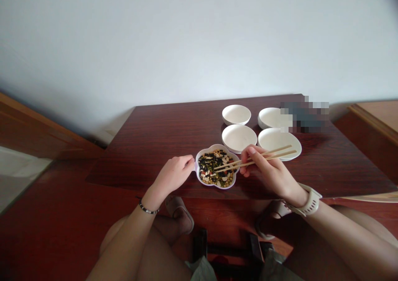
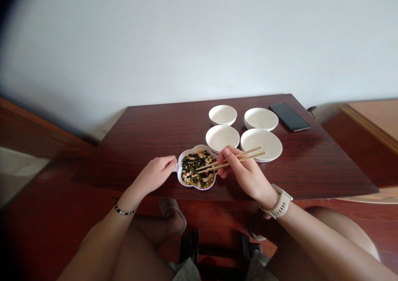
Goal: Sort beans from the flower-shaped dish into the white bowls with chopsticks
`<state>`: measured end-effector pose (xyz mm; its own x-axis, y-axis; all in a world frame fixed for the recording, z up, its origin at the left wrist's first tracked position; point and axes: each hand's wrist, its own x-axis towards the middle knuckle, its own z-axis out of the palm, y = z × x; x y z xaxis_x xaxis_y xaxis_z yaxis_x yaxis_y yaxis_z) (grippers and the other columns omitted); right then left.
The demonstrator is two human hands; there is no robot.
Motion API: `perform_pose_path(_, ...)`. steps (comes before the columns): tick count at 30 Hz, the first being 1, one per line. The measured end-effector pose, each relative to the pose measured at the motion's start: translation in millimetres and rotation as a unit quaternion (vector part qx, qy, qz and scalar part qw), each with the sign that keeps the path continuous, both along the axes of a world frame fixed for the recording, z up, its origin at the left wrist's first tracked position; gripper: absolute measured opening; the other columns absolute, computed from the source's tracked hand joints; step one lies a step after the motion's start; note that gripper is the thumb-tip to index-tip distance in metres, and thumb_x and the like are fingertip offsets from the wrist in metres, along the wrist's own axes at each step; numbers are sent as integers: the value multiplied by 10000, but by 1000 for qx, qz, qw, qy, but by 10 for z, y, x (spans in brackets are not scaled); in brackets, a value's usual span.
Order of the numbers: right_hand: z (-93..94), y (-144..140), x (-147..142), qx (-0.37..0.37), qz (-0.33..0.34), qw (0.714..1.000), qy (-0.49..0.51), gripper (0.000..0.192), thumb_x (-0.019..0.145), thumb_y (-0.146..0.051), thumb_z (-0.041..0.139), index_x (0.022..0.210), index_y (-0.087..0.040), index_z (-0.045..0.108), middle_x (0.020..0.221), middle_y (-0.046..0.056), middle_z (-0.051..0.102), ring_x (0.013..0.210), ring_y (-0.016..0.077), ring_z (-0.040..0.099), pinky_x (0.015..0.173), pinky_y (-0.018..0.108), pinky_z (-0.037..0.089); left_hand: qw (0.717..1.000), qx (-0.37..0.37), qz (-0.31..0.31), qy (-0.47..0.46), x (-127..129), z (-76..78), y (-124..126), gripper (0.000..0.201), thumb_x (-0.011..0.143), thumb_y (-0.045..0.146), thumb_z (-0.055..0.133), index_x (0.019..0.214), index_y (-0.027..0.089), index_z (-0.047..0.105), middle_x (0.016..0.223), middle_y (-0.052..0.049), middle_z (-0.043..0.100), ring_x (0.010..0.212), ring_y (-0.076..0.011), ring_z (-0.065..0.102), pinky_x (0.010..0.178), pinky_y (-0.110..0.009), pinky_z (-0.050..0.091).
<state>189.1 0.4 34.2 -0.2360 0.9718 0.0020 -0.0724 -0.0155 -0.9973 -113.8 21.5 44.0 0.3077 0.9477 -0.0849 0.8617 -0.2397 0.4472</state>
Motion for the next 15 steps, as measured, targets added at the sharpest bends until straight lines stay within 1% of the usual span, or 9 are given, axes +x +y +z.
perform_pose_path(3, 18, -3, 7, -4, -8, 1000, -2, 446, 1078, -586, 523, 904, -197, 656, 770, 37, 672, 699, 158, 652, 675, 287, 561, 1000, 2, -2, 1, -5, -5, -2, 352, 1059, 292, 417, 726, 200, 482, 692, -1, 630, 634, -143, 533, 643, -314, 246)
perform_pose_path(6, 21, -1, 12, -6, -2, 1000, -3, 439, 1075, -583, 534, 908, -197, 661, 785, 33, 672, 701, 152, 654, 681, 285, 562, 1000, 0, -2, 2, -3, -9, 1, 353, 1060, 299, 418, 727, 201, 479, 691, 0, 626, 637, -143, 530, 645, -315, 241)
perform_pose_path(15, -30, 8, 19, -1, 9, 1000, 1, 417, 1074, -571, 545, 934, -200, 673, 808, 34, 677, 724, 159, 673, 680, 288, 574, 1000, 2, -2, 1, 13, -16, 7, 348, 1058, 289, 408, 725, 207, 464, 679, -1, 608, 625, -146, 517, 644, -321, 240)
